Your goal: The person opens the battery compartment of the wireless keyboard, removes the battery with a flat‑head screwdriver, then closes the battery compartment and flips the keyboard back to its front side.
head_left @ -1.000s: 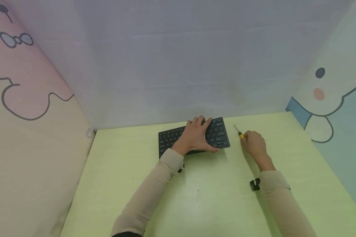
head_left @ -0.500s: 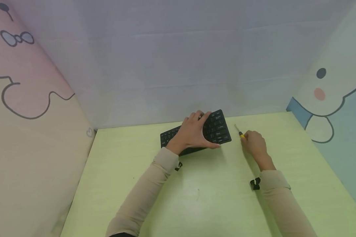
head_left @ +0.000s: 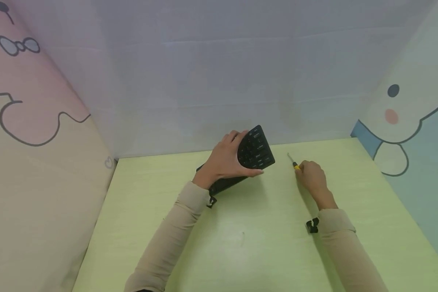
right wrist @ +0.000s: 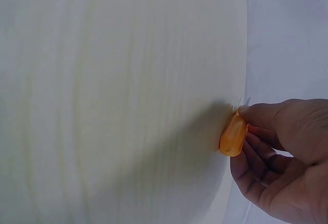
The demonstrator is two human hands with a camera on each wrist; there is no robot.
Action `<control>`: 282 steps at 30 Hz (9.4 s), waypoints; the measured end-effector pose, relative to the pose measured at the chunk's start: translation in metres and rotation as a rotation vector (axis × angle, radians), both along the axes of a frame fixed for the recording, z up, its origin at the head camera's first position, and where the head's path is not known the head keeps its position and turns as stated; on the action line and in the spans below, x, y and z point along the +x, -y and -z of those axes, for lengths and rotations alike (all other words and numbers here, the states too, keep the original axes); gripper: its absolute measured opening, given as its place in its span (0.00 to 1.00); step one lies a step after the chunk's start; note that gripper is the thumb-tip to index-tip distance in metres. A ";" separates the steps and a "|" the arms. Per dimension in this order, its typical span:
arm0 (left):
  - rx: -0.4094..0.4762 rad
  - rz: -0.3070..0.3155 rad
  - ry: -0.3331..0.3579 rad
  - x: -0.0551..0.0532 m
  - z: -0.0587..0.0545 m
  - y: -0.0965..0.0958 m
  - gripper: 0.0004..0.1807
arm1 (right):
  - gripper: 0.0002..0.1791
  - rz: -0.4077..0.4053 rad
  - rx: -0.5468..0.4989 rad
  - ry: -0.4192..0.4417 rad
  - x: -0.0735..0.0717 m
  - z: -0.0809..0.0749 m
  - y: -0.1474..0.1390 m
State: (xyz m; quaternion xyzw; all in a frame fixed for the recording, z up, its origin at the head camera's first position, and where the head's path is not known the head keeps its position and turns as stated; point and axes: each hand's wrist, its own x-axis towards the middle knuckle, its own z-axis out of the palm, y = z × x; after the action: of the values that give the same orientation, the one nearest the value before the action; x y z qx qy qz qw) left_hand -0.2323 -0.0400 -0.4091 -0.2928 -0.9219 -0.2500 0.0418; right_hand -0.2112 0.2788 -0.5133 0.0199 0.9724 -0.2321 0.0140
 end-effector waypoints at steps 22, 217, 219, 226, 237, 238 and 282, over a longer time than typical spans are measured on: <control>0.197 0.019 0.096 0.013 -0.039 0.022 0.68 | 0.18 0.012 0.006 0.019 0.000 -0.007 0.001; 0.169 -0.214 0.236 0.027 0.104 0.155 0.69 | 0.75 -0.510 -0.043 0.004 -0.015 -0.009 0.056; 0.157 -0.213 0.239 0.026 0.107 0.156 0.69 | 0.75 -0.511 -0.023 -0.006 -0.016 -0.008 0.058; 0.113 -0.220 0.267 0.024 0.116 0.157 0.69 | 0.74 -0.517 0.055 -0.023 -0.017 -0.004 0.063; 0.045 -0.228 0.307 0.019 0.129 0.154 0.69 | 0.72 -0.535 0.133 -0.007 -0.021 -0.002 0.067; 0.036 -0.227 0.308 0.018 0.130 0.155 0.68 | 0.72 -0.536 0.139 -0.005 -0.022 -0.002 0.068; 0.037 -0.249 0.372 0.021 0.134 0.152 0.68 | 0.62 -0.517 0.091 0.095 -0.016 -0.010 0.072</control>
State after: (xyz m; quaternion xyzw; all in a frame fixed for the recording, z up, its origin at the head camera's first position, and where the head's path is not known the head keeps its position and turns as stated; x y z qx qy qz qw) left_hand -0.2112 -0.1922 -0.5427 -0.1249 -0.9381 -0.3095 -0.0929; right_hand -0.2269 0.2064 -0.5032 -0.2176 0.9529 -0.1757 0.1175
